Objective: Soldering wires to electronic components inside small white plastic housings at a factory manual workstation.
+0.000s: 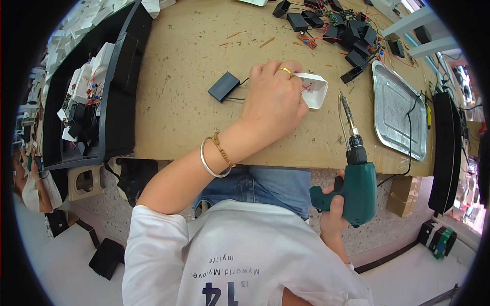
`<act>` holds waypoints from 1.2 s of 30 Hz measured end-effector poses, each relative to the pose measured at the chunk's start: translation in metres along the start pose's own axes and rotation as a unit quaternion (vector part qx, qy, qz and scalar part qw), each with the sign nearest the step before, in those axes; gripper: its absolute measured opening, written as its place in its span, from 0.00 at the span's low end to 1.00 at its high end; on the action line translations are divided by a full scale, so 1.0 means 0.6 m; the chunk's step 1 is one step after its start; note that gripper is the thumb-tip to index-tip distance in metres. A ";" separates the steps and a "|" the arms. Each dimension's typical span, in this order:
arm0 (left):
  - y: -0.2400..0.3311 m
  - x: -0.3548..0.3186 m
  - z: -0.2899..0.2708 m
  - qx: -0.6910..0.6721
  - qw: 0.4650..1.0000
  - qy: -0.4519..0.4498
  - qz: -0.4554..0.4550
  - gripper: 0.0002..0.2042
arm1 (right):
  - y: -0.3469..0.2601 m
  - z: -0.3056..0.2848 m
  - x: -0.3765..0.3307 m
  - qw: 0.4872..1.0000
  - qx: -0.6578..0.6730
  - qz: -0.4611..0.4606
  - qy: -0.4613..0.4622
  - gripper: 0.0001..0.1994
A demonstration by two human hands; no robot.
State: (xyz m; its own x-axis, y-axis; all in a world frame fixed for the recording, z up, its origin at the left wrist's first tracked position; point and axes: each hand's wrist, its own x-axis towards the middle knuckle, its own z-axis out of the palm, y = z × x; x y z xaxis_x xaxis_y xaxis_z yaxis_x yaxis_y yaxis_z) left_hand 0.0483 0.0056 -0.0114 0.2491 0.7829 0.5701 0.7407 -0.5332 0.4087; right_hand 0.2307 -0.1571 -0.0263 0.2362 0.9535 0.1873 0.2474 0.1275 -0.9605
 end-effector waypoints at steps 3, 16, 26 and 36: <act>0.003 0.002 0.000 -0.003 1.000 -0.005 -0.004 0.06 | 0.003 -0.003 -0.002 1.000 -0.002 -0.005 -0.006 0.27; -0.024 -0.006 -0.056 0.041 0.998 -0.045 0.008 0.28 | 0.003 0.001 0.000 1.000 0.026 -0.007 -0.008 0.25; -0.090 0.034 -0.310 0.015 0.981 0.085 -0.173 0.29 | -0.030 0.002 0.008 0.999 0.047 0.021 0.011 0.25; -0.342 0.004 -0.517 0.577 0.747 -0.020 -0.330 0.31 | -0.003 0.020 0.057 0.995 0.082 -0.058 0.004 0.24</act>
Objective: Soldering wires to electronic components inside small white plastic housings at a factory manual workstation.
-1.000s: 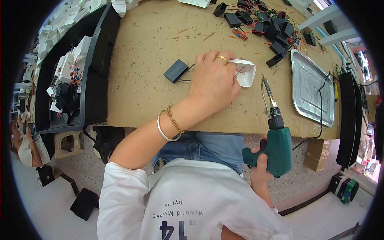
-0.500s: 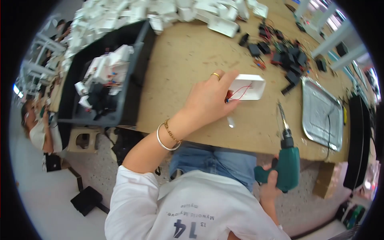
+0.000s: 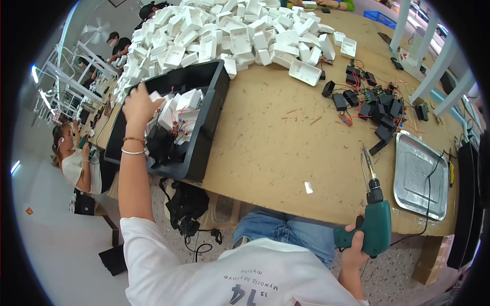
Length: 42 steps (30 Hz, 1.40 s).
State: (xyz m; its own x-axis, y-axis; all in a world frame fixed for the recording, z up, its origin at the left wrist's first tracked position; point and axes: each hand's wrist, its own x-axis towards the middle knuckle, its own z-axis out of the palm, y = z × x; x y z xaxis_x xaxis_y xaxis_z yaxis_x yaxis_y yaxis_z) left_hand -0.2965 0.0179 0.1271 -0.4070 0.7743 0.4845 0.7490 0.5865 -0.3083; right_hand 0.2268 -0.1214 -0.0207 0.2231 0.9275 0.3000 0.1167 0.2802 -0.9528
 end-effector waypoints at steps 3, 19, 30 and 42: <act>0.139 0.034 -0.032 -0.190 0.963 0.085 0.171 0.25 | -0.017 0.012 0.021 0.995 0.059 0.083 -0.012 0.23; 0.650 -0.019 0.016 -0.621 0.768 -0.155 -0.034 0.29 | -0.002 0.021 0.041 0.977 0.153 0.145 0.006 0.23; 0.447 -0.242 -0.094 -0.605 0.732 -0.052 0.311 0.14 | 0.018 0.007 0.042 0.967 0.237 0.093 0.026 0.24; 0.436 -0.256 -0.118 -0.606 0.702 -0.103 0.360 0.20 | 0.012 0.012 0.046 0.965 0.241 0.091 0.042 0.21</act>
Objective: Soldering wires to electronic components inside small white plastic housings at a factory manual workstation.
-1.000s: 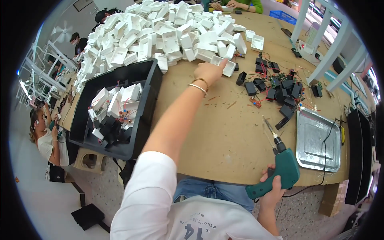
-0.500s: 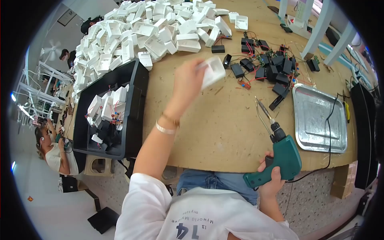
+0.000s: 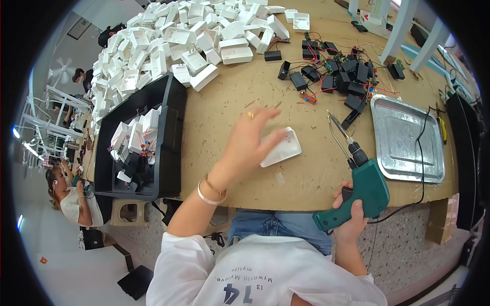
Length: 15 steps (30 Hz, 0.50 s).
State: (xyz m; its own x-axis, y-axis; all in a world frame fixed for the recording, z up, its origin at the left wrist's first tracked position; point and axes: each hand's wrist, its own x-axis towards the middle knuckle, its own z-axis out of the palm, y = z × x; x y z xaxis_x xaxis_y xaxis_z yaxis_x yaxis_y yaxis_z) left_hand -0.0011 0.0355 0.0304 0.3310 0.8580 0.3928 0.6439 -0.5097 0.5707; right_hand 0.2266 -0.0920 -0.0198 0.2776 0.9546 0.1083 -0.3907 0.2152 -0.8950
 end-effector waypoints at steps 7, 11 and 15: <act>-0.105 0.213 0.073 0.149 0.983 0.066 0.088 0.14 | -0.001 0.003 0.000 1.000 -0.017 0.001 -0.011 0.21; -0.132 0.241 0.080 0.307 0.949 -0.020 0.071 0.10 | 0.004 0.006 -0.003 1.000 -0.009 0.003 0.004 0.21; -0.147 0.186 0.021 0.260 0.961 -0.092 -0.023 0.07 | 0.004 0.001 -0.003 1.000 -0.028 0.001 0.001 0.22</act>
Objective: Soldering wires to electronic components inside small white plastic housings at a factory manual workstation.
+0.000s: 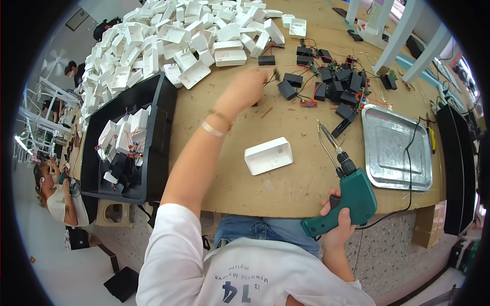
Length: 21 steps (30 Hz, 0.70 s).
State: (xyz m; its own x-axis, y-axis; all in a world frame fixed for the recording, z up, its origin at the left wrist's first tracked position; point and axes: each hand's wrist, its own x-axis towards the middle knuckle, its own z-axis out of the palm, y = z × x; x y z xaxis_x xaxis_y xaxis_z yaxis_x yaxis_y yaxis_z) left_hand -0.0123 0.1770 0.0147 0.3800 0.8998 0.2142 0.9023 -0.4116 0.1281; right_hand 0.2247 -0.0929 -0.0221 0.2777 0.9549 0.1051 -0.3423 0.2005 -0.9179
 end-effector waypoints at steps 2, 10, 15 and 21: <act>-0.021 -0.079 -0.059 -0.029 0.996 -0.070 -0.045 0.07 | 0.004 0.004 0.002 1.000 0.009 0.006 -0.017 0.22; -0.010 -0.251 -0.100 0.038 0.998 0.015 -0.037 0.16 | 0.005 -0.003 0.008 1.000 -0.026 -0.011 -0.012 0.23; 0.021 -0.224 -0.083 -0.035 0.983 -0.073 -0.167 0.16 | 0.007 0.004 0.007 0.998 -0.051 -0.024 0.005 0.23; 0.016 -0.256 -0.073 -0.173 0.975 0.028 -0.135 0.09 | 0.000 0.013 -0.002 0.998 -0.060 -0.013 0.005 0.21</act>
State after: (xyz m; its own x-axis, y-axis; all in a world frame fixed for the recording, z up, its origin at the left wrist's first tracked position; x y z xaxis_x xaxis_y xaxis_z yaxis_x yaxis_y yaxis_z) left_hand -0.0710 0.0285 0.0252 0.1185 0.9767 0.1789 0.8411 -0.1945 0.5048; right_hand 0.2175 -0.0923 -0.0193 0.2934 0.9477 0.1256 -0.2247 0.1960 -0.9545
